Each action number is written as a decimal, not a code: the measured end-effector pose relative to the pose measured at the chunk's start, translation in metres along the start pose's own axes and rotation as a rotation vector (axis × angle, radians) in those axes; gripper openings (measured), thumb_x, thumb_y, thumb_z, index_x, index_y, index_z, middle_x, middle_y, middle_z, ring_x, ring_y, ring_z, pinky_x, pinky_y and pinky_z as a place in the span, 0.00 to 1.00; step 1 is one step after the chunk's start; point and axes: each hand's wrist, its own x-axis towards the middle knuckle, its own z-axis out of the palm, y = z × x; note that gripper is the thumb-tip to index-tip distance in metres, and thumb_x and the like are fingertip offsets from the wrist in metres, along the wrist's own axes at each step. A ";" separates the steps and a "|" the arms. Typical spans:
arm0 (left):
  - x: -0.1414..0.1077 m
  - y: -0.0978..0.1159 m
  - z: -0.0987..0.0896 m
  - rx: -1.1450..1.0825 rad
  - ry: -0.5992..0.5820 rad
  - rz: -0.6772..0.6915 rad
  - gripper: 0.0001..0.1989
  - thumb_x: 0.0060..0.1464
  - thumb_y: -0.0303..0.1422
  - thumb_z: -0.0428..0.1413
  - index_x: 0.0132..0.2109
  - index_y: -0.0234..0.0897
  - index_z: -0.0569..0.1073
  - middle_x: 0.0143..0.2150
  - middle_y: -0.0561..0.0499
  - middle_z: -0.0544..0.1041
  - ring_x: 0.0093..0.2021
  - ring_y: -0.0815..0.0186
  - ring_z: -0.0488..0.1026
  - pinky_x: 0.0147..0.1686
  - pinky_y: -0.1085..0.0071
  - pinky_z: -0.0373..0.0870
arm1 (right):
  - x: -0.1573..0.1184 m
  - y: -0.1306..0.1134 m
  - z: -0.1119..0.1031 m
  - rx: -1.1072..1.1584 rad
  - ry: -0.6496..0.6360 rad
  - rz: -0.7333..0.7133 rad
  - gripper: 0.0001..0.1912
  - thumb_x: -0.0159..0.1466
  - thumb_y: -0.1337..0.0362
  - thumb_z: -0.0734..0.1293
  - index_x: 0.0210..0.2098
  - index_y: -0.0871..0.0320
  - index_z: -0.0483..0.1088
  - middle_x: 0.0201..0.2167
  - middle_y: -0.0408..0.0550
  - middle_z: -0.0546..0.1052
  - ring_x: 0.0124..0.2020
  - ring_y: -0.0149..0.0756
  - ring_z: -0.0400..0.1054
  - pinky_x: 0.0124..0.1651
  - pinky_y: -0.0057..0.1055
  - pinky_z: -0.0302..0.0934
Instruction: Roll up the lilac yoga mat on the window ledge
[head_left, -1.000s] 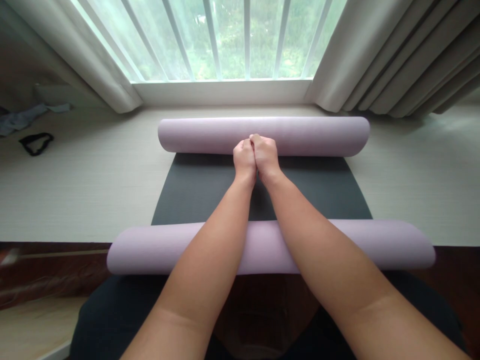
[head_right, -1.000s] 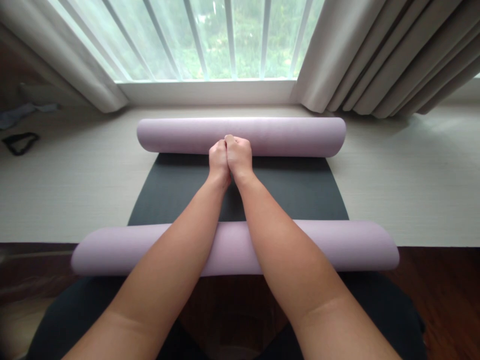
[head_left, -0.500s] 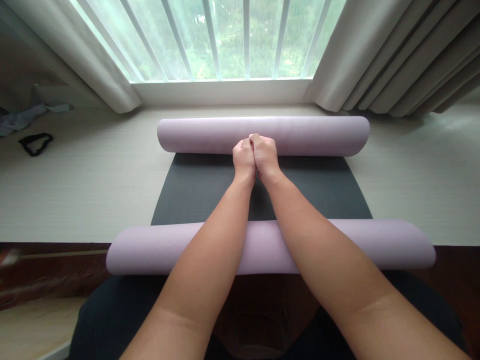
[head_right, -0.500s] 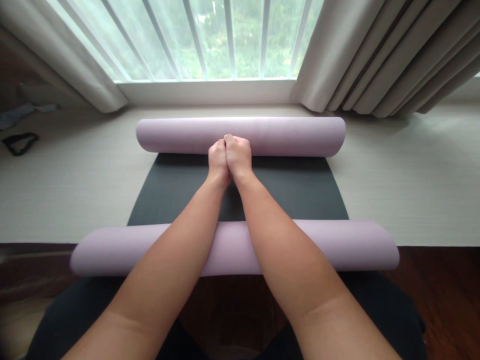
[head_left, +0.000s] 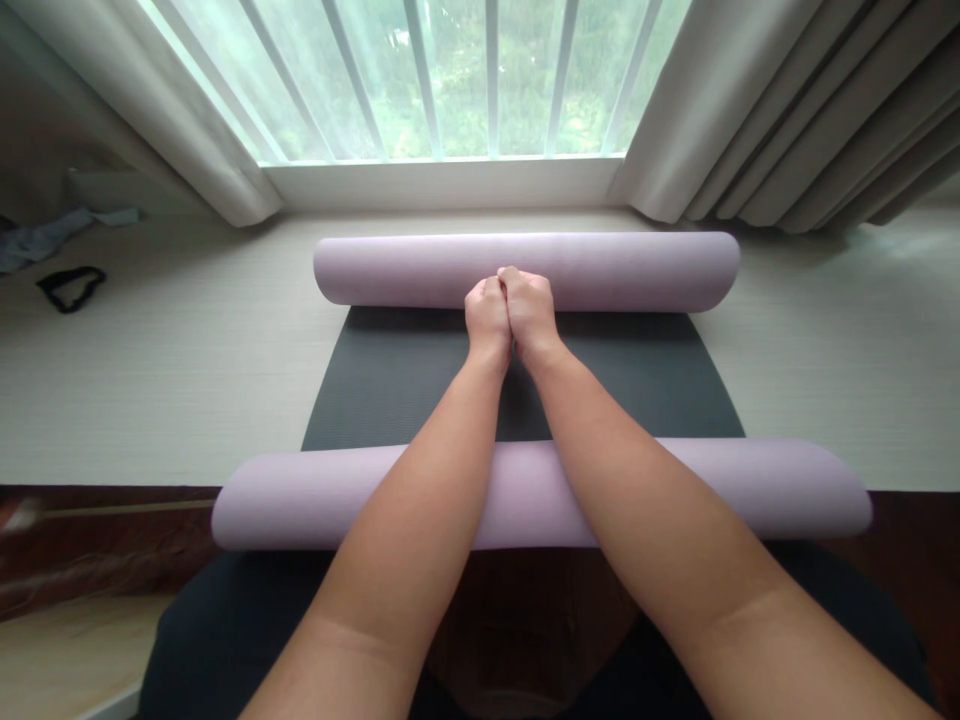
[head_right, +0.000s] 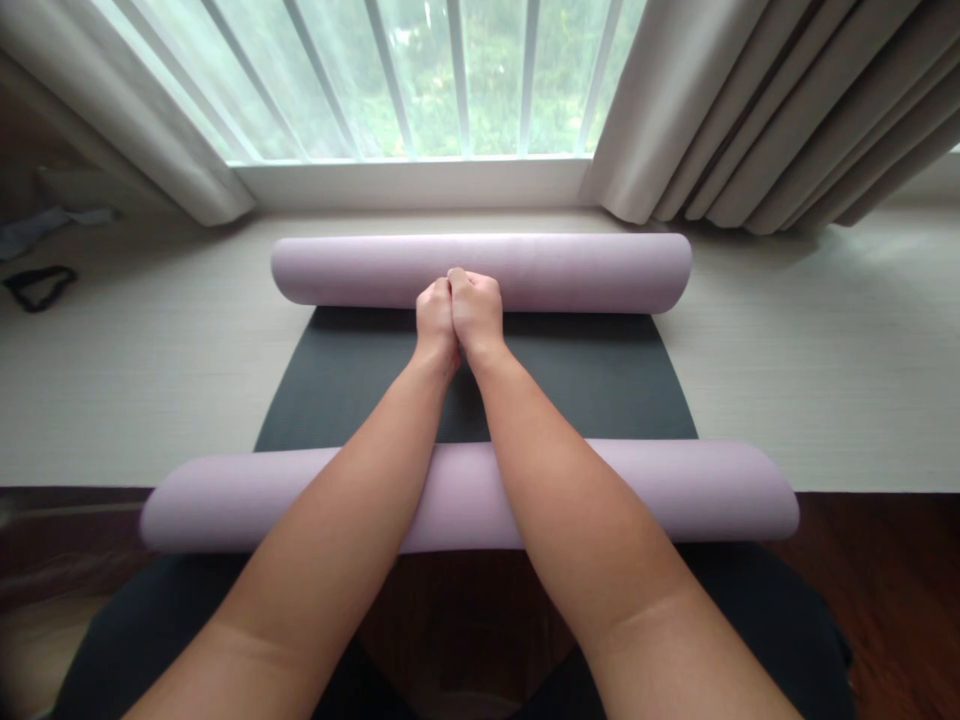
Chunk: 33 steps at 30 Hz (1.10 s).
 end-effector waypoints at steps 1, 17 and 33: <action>0.000 0.000 0.000 -0.003 -0.003 0.004 0.16 0.66 0.32 0.56 0.27 0.36 0.68 0.25 0.54 0.70 0.28 0.69 0.68 0.31 0.75 0.64 | 0.000 0.000 0.000 0.005 0.001 -0.001 0.16 0.66 0.64 0.61 0.22 0.57 0.56 0.21 0.38 0.60 0.24 0.25 0.53 0.30 0.25 0.50; -0.001 0.002 0.001 -0.027 0.004 0.005 0.17 0.66 0.29 0.55 0.26 0.35 0.68 0.24 0.55 0.69 0.25 0.72 0.65 0.29 0.76 0.62 | 0.003 0.005 0.000 -0.036 -0.019 -0.033 0.16 0.66 0.59 0.61 0.24 0.57 0.56 0.22 0.39 0.60 0.24 0.24 0.54 0.29 0.23 0.50; 0.000 0.001 0.001 -0.020 0.009 0.008 0.17 0.66 0.31 0.56 0.27 0.35 0.68 0.25 0.55 0.70 0.25 0.72 0.65 0.29 0.77 0.63 | 0.003 0.005 0.000 -0.067 -0.029 -0.036 0.16 0.67 0.57 0.60 0.25 0.57 0.56 0.24 0.41 0.61 0.26 0.24 0.56 0.30 0.23 0.52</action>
